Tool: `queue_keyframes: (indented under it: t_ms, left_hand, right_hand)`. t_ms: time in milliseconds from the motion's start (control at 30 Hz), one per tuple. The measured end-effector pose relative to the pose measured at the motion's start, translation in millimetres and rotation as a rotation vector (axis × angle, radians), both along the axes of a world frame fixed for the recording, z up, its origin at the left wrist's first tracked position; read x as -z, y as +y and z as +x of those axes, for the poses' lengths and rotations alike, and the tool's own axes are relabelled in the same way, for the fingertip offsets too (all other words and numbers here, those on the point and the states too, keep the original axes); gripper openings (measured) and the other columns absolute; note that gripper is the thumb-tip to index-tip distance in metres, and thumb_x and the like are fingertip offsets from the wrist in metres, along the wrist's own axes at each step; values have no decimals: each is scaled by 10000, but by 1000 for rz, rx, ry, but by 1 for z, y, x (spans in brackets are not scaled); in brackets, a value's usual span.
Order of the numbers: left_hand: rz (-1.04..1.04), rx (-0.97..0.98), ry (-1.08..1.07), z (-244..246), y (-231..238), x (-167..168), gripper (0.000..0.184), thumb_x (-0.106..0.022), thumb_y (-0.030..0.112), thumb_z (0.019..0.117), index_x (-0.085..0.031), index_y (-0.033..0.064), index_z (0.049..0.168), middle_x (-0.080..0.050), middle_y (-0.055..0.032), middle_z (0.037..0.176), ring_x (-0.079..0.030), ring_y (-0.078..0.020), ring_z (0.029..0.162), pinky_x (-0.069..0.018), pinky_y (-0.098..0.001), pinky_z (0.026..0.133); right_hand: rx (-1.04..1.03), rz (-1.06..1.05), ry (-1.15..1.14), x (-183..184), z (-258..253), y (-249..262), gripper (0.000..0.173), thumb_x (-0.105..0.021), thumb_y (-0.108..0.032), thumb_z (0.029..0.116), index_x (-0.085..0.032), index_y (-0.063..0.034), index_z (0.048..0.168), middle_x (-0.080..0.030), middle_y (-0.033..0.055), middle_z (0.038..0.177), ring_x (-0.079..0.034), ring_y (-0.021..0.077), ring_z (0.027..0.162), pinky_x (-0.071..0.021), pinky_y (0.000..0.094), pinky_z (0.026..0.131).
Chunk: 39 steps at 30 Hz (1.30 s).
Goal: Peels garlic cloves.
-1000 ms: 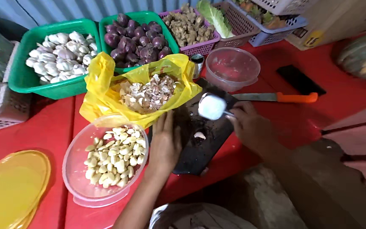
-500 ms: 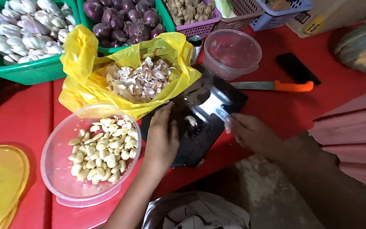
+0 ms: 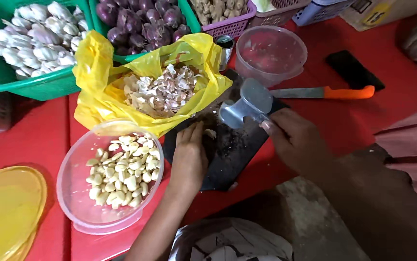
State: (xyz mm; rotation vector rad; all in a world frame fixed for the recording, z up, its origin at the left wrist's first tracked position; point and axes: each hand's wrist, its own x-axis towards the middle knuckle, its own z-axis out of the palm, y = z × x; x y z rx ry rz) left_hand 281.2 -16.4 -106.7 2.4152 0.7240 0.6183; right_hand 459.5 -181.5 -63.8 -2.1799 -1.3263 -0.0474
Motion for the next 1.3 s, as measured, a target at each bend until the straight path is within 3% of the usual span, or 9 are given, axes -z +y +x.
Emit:
queue_keyframes:
  t_ms: [133, 267, 400, 533, 667, 733, 833, 1000, 1300]
  left_hand:
    - [-22, -112, -38, -5, -1, -6, 654, -481, 12, 975, -249, -48, 1582, -518, -256, 1455, -551, -392, 1288, -483, -496, 1045]
    - [-95, -107, -113, -8, -4, -8, 808, -486, 22, 952, -62, 34, 1639, -400, -249, 1544, -490, -358, 1343, -472, -473, 1059]
    - [-128, -71, -154, -9, -2, -8, 764, -484, 30, 966, -131, 77, 1641, -414, -211, 1554, -495, -320, 1353, -465, -458, 1071]
    - [-118, -20, -55, -5, -4, -7, 648, -535, 38, 992, -294, 59, 1593, -557, -136, 1462, -541, -303, 1334, -497, -465, 1056]
    - [-8, 89, 76, 7, -6, 0, 638, -555, 41, 1010, -328, 136, 1599, -591, -110, 1440, -554, -337, 1336, -501, -516, 1050]
    - [84, 104, 85, 9, -8, 6, 503, -577, 35, 996, -523, 129, 1487, -673, -128, 1280, -623, -341, 1207, -541, -489, 965]
    - [65, 95, -41, 5, -3, 6, 283, -629, 79, 977, -703, 59, 1249, -696, -134, 1080, -662, -301, 1023, -561, -427, 887]
    - [-278, 161, -412, -5, 1, -10, 297, -686, 95, 964, -668, 13, 1248, -705, -70, 1062, -693, -104, 929, -604, -272, 851]
    - [-289, 300, -653, -7, -13, -16, 259, -721, 1, 911, -690, -2, 1168, -702, -92, 1129, -700, -151, 1014, -618, -317, 886]
  right_hand:
    - [-64, 219, -92, 0, -15, 9, 321, -444, -199, 1074, -642, 51, 1039, -638, 154, 953, -625, 154, 783, -541, 282, 671]
    - [-123, -106, -65, 23, -19, 21, 320, -511, -230, 1049, -647, 35, 934, -633, 209, 976, -671, 307, 643, -571, 462, 528]
    - [-89, -187, 246, 14, -4, 19, 347, -473, -258, 1065, -660, -7, 915, -606, 116, 926, -617, 210, 733, -546, 401, 640]
    - [-18, -155, 672, 0, 9, 13, 333, -410, -248, 1108, -630, -48, 958, -542, 7, 642, -494, 47, 463, -454, 207, 451]
    - [89, -98, 191, 8, 10, 18, 314, -491, -248, 1060, -679, 3, 1030, -609, 167, 1100, -630, 264, 810, -547, 469, 677]
    - [152, -66, 8, 22, 9, 28, 340, -532, -270, 1038, -694, 12, 1136, -594, 252, 1224, -669, 384, 853, -558, 564, 670]
    - [178, 5, -61, 41, 5, 44, 307, -660, -237, 990, -702, 15, 1161, -595, 278, 1214, -678, 422, 829, -569, 579, 657]
    - [56, 31, -147, 50, 0, 49, 319, -738, -197, 933, -714, 39, 1145, -623, 281, 1217, -573, 496, 1172, -468, 644, 979]
    - [-146, 271, -78, -4, -60, 27, 231, -615, -251, 989, -778, -87, 981, -675, 115, 1205, -566, 273, 1232, -473, 391, 1030]
